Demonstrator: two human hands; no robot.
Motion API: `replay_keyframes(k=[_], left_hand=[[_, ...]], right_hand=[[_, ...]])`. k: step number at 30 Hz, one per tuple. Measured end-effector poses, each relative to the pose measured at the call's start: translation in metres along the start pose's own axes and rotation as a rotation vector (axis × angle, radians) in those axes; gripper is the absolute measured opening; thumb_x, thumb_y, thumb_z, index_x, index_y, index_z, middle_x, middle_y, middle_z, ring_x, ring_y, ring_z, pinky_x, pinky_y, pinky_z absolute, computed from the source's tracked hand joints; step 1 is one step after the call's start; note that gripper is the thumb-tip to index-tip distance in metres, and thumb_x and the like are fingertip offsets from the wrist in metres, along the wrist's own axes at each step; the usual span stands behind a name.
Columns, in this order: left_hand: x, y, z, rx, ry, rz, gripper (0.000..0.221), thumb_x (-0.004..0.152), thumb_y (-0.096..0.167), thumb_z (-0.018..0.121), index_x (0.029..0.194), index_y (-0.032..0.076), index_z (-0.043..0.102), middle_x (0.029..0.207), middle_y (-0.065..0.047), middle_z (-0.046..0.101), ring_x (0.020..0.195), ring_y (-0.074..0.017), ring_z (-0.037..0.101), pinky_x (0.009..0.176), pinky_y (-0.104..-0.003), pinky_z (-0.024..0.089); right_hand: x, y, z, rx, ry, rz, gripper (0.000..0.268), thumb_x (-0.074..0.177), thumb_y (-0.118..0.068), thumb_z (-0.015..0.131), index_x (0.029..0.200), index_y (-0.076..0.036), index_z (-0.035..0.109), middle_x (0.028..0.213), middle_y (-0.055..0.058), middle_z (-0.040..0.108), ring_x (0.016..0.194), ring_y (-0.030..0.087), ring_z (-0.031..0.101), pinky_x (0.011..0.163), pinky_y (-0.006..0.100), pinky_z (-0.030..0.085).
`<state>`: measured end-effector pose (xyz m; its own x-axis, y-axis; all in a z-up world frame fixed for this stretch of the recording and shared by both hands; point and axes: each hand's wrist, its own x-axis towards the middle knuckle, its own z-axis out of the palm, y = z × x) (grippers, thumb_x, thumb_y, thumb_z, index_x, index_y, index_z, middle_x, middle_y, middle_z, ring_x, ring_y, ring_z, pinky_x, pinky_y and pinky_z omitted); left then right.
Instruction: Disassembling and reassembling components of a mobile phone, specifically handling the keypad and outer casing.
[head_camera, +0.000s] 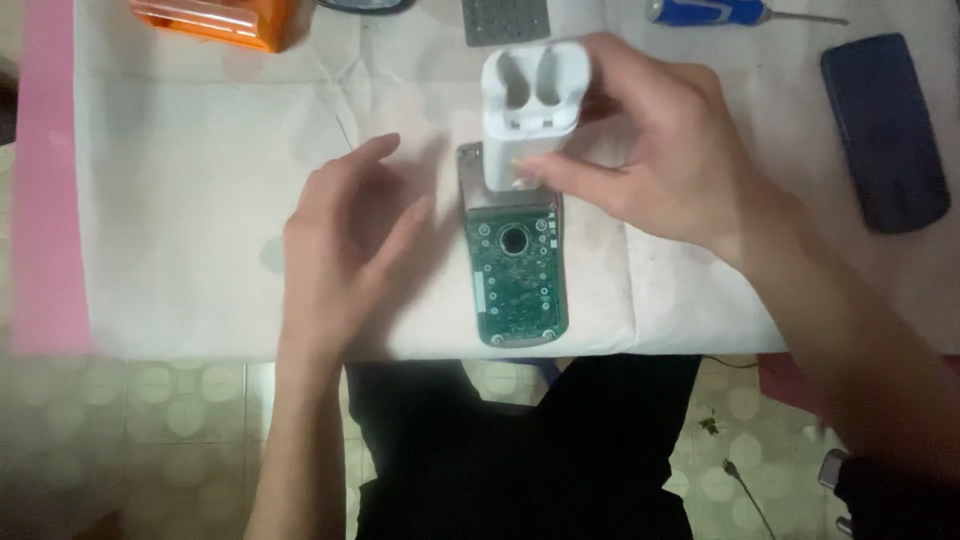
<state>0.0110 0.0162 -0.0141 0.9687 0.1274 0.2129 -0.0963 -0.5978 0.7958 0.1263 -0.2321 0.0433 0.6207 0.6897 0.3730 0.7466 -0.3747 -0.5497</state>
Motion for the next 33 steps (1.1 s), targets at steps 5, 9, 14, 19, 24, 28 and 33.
replay_keyframes(k=[5,9,14,19,24,28,33], left_hand=[[-0.001,-0.002,-0.001,0.017,0.000,0.009,0.046,0.099,0.028,0.069,0.138,0.008,0.058,0.128,-0.011,0.066,0.113,-0.0241,0.063,0.102,-0.038,0.048],[-0.001,-0.001,-0.001,-0.001,0.006,0.034,0.045,0.099,0.026,0.070,0.139,0.009,0.058,0.120,-0.010,0.066,0.109,-0.0227,0.063,0.101,-0.036,0.047],[-0.001,0.000,-0.002,-0.016,-0.006,-0.002,0.044,0.099,0.029,0.070,0.138,0.011,0.058,0.116,-0.008,0.066,0.109,-0.0217,0.063,0.098,-0.035,0.048],[-0.002,-0.004,-0.001,0.006,-0.002,0.039,0.045,0.098,0.023,0.071,0.139,0.010,0.058,0.120,-0.010,0.066,0.113,-0.0239,0.062,0.101,-0.037,0.046],[-0.002,0.003,-0.003,-0.015,-0.014,0.021,0.044,0.100,0.026,0.070,0.139,0.009,0.058,0.120,-0.011,0.066,0.112,-0.0235,0.062,0.100,-0.037,0.048],[-0.002,0.001,-0.002,0.018,-0.007,0.065,0.042,0.101,0.026,0.069,0.138,0.008,0.058,0.114,-0.009,0.067,0.109,-0.0239,0.061,0.098,-0.038,0.047],[-0.003,-0.005,0.000,0.019,0.001,0.100,0.042,0.102,0.026,0.069,0.138,0.008,0.058,0.117,-0.011,0.067,0.108,-0.0248,0.062,0.099,-0.038,0.047]], right_hand=[[0.001,-0.011,-0.007,0.082,-0.090,0.007,0.050,0.090,-0.006,0.091,0.127,0.008,0.062,0.106,0.015,0.071,0.092,0.022,0.069,0.089,0.032,0.058],[-0.006,-0.015,-0.006,0.022,-0.080,-0.045,0.049,0.092,-0.010,0.092,0.128,0.005,0.062,0.112,0.012,0.071,0.093,0.021,0.066,0.087,0.031,0.053],[-0.018,-0.019,-0.011,0.077,-0.138,0.087,0.053,0.081,-0.015,0.094,0.121,0.004,0.065,0.105,0.011,0.072,0.089,0.021,0.068,0.082,0.030,0.052],[-0.035,-0.011,0.001,0.091,-0.169,-0.131,0.053,0.082,-0.011,0.093,0.125,-0.002,0.062,0.118,0.011,0.077,0.089,0.017,0.075,0.070,0.026,0.057],[-0.031,-0.039,-0.029,-0.141,-0.332,0.207,0.055,0.072,-0.037,0.091,0.119,-0.014,0.072,0.104,0.001,0.080,0.084,0.017,0.077,0.066,0.032,0.057],[-0.026,-0.035,-0.025,-0.119,-0.223,0.093,0.056,0.078,-0.017,0.092,0.129,-0.006,0.072,0.118,0.009,0.077,0.098,0.023,0.072,0.074,0.031,0.051],[-0.046,-0.019,-0.015,0.175,-0.315,-0.160,0.048,0.079,0.001,0.082,0.123,-0.003,0.062,0.131,0.017,0.070,0.128,0.035,0.069,0.108,0.042,0.058]])
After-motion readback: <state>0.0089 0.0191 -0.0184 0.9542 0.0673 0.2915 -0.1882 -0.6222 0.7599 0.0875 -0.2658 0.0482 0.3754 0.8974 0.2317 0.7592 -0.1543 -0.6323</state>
